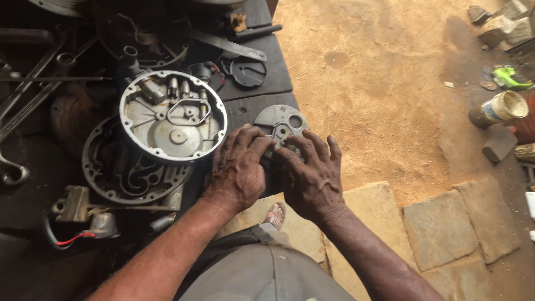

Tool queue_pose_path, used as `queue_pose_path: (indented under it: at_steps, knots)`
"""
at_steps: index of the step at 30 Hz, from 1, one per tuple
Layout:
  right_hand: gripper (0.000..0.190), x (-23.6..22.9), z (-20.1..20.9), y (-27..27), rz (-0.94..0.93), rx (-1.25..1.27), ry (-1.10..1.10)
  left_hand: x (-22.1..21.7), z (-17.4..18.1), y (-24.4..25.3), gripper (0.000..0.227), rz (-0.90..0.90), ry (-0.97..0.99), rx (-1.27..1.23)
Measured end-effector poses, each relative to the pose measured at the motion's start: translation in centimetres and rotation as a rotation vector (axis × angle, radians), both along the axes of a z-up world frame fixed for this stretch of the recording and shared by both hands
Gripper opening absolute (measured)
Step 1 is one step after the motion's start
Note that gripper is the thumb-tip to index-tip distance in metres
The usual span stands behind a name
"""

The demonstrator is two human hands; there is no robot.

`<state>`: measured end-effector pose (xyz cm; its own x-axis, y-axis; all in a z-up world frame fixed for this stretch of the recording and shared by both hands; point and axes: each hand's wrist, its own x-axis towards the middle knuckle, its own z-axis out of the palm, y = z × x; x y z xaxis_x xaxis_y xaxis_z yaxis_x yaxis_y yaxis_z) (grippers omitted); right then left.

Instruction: The person uses a hacksaw blade to pry a small metal plate from a mechanical component before lifting out a spiral spring. They place these parts into a metal bowl and then use a screwdriver to remove a second plate from the component.

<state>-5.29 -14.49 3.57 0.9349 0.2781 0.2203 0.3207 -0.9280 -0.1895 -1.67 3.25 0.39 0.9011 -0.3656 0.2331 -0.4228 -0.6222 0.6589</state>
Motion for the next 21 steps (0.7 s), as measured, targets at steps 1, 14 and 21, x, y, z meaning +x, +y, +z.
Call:
queue_pose_path:
  at_steps: [1,14,21]
  knots:
    - [0.040,0.3,0.0,-0.1,-0.003,0.003,-0.007,0.3,0.2,-0.3,0.051,0.005,0.000,-0.007]
    - [0.025,-2.1,-1.3,-1.9,-0.343,0.580,-0.016,-0.9,0.4,0.3,0.048,-0.062,-0.155,0.015]
    - [0.026,-0.9,-1.5,-2.3,-0.276,0.497,-0.029,-0.7,0.4,-0.6,0.045,-0.148,-0.221,0.086]
